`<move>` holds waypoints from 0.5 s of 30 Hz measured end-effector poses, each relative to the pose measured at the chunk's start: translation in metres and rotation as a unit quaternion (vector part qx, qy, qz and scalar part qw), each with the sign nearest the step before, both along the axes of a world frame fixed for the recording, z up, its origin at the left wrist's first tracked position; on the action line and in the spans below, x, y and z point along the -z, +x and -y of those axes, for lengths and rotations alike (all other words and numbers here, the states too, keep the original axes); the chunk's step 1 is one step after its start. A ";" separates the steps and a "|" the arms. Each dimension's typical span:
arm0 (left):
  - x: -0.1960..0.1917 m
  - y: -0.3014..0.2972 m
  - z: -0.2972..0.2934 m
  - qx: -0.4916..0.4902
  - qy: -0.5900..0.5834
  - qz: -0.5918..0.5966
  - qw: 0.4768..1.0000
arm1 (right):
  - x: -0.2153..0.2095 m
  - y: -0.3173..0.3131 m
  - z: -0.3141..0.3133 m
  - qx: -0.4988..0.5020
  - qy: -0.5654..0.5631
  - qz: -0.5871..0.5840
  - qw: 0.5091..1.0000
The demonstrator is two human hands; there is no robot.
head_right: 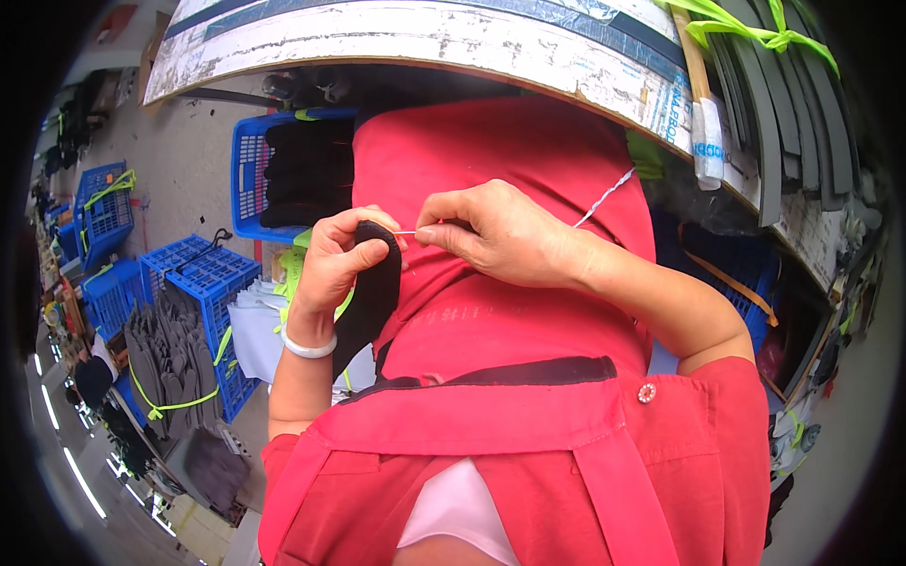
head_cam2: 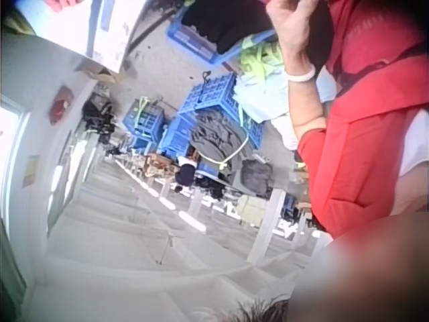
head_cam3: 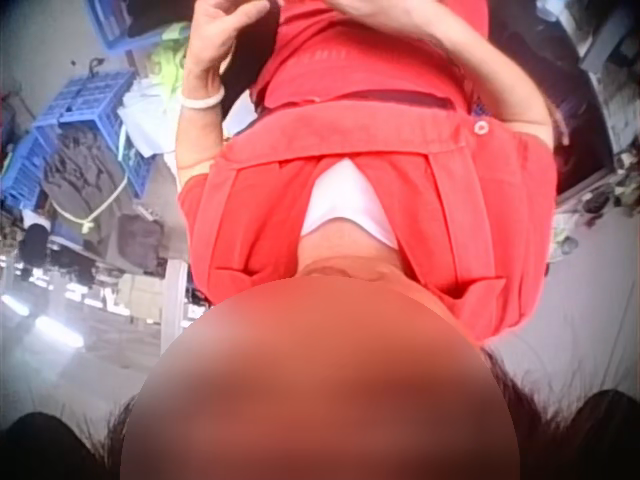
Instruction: Manually checking and stitching components of sports or protective gear in a factory workshop.
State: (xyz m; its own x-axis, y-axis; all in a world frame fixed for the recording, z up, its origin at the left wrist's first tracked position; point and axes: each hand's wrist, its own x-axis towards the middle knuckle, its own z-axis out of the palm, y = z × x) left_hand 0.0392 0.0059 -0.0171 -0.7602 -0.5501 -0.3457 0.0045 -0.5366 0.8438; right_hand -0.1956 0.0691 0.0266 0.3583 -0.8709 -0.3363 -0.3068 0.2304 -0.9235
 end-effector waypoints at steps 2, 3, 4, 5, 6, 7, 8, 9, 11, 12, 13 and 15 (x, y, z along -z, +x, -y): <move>0.000 0.001 0.001 -0.007 -0.001 -0.009 1.000 | -0.002 0.002 0.001 0.000 0.005 0.004 1.000; 0.000 0.002 0.001 -0.006 -0.001 -0.009 1.000 | -0.002 0.003 0.001 0.000 0.010 0.006 1.000; 0.000 0.002 0.001 -0.003 -0.008 -0.011 1.000 | -0.002 0.005 0.001 0.000 0.009 0.007 1.000; 0.000 0.001 0.001 0.000 -0.015 -0.013 1.000 | -0.001 0.006 0.000 0.009 0.003 0.014 1.000; 0.000 0.000 0.001 0.001 -0.016 -0.014 1.000 | 0.002 0.007 -0.002 0.017 -0.004 0.021 1.000; 0.001 -0.001 0.001 -0.001 -0.033 -0.001 0.999 | 0.009 0.011 -0.004 0.018 -0.005 0.020 1.000; 0.002 -0.003 -0.001 -0.002 -0.050 0.011 0.999 | 0.020 0.016 -0.008 0.037 -0.067 0.011 0.997; 0.003 -0.004 -0.002 -0.002 -0.049 0.011 0.999 | 0.025 0.019 -0.010 0.057 -0.130 0.001 0.990; 0.005 -0.008 -0.002 -0.027 -0.053 -0.039 0.997 | 0.026 0.020 -0.013 0.092 0.020 0.172 0.981; 0.004 -0.009 -0.003 -0.029 -0.014 -0.086 0.996 | 0.026 0.020 -0.013 0.122 0.169 0.333 0.920; 0.006 -0.010 -0.001 -0.029 -0.014 -0.087 0.996 | 0.025 0.019 -0.011 0.121 0.168 0.332 0.920; 0.009 -0.011 0.005 -0.043 0.033 -0.103 0.993 | 0.022 0.019 -0.006 0.131 0.210 0.387 0.888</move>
State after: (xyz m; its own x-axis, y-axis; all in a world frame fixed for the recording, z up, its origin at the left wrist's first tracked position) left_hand 0.0280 0.0004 -0.0260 -0.7693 -0.5978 -0.2253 0.2225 -0.5812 0.7827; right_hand -0.1766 0.0753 0.0048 0.4273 -0.8145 -0.3924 0.4971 0.5742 -0.6505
